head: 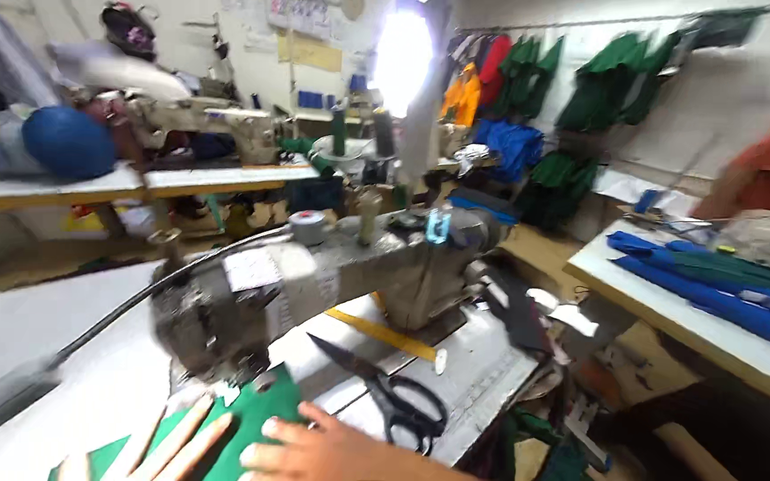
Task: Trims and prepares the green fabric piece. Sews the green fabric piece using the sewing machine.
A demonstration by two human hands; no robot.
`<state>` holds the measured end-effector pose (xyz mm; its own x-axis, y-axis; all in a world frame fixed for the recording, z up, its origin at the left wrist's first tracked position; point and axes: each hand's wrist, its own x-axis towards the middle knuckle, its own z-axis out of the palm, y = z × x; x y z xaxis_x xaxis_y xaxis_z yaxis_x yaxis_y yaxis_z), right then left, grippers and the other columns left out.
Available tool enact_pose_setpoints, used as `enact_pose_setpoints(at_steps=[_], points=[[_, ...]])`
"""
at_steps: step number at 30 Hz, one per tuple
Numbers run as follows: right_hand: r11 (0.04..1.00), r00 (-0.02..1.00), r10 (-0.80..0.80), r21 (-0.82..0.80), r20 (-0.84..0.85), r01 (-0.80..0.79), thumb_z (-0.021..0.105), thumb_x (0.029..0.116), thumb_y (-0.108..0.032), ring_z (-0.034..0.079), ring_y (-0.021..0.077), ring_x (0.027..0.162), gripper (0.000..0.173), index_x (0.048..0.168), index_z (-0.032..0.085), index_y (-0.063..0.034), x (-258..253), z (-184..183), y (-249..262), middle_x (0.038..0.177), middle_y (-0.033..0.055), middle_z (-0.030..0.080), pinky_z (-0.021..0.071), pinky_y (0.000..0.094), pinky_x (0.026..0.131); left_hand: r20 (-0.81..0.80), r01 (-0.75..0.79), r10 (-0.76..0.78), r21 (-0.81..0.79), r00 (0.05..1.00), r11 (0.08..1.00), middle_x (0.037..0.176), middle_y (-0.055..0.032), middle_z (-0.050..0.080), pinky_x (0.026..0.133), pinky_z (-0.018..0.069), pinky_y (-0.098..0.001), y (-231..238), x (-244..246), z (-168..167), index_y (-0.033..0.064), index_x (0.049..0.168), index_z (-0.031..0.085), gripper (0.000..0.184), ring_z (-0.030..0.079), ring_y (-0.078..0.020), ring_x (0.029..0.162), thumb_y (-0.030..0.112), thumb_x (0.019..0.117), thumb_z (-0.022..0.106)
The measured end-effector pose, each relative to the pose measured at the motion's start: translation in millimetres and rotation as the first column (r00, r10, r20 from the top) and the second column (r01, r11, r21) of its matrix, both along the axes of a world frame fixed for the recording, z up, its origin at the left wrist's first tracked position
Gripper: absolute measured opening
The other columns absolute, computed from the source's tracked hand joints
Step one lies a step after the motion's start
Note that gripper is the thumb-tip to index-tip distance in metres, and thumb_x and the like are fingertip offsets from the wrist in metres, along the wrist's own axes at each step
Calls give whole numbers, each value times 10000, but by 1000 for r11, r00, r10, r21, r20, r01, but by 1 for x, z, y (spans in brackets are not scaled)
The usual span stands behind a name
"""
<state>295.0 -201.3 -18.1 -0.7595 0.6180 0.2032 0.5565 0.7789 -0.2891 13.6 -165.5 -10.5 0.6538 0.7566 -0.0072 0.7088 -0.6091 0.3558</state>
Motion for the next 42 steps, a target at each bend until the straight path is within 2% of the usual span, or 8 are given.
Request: enact_pose_setpoints(at_steps=[2,5,9,21,28,33,39,42], points=[[997,997,50,-58,54,-47,625,993,-374,391,307,1494,531,1470,547,-154,8,9,1,1560,72,499,307,625,1191,-5,-56,56,-4,998,998,1698,-55,244,1001,89,-909,-3,2,4,206,1590,380,1069,150,-512,1534,921,796,381],[995,992,88,-60,94,-82,605,981,-428,371,307,1507,579,1500,511,-190,16,10,3,1587,73,464,320,649,1177,-108,-145,147,22,983,989,1703,79,218,1049,90,-872,-7,4,-3,333,1597,343,1093,134,-392,1569,996,735,237],[994,992,102,27,77,-105,428,1016,-522,393,299,1493,555,1491,503,-245,20,-2,6,1588,57,461,349,646,1153,-216,-165,140,-105,966,981,1721,105,113,1082,-45,-846,-6,3,4,366,1627,250,1077,-30,-337,1588,988,749,225],[994,982,82,54,170,-93,282,1026,-603,369,215,1509,610,1506,501,-298,15,-2,34,1591,-1,463,316,601,1187,-155,-154,162,59,975,986,1689,79,263,1081,-16,-854,18,-2,-5,362,1600,340,1060,96,-358,1582,982,746,231],[995,975,71,56,210,-85,359,986,-550,383,275,1498,599,1508,515,-299,11,2,65,1603,46,442,294,662,1160,-149,-150,157,54,976,987,1700,32,241,1049,10,-877,50,-8,-3,306,1605,336,1088,100,-403,1573,974,749,270],[997,972,68,20,224,-75,532,851,-433,382,316,1494,690,1528,495,-303,8,6,86,1603,84,432,282,703,1143,-140,-147,155,64,978,987,1697,11,250,1034,21,-887,70,-11,-2,281,1602,340,1109,114,-419,1567,981,745,272],[1000,963,10,14,269,-15,513,888,-495,397,330,1478,669,1519,512,-273,6,18,80,1596,108,435,300,664,1156,-189,-167,179,75,966,983,1701,7,242,1054,-12,-876,72,-8,8,302,1594,360,831,110,-411,1571,778,942,167],[997,984,-68,-24,162,73,784,682,-262,527,403,1349,617,1284,701,-153,12,39,44,1425,170,587,433,661,1052,-144,-199,210,90,967,976,1664,-68,327,1111,52,-838,46,-4,26,239,1568,420,754,189,-394,1560,692,1002,209]])
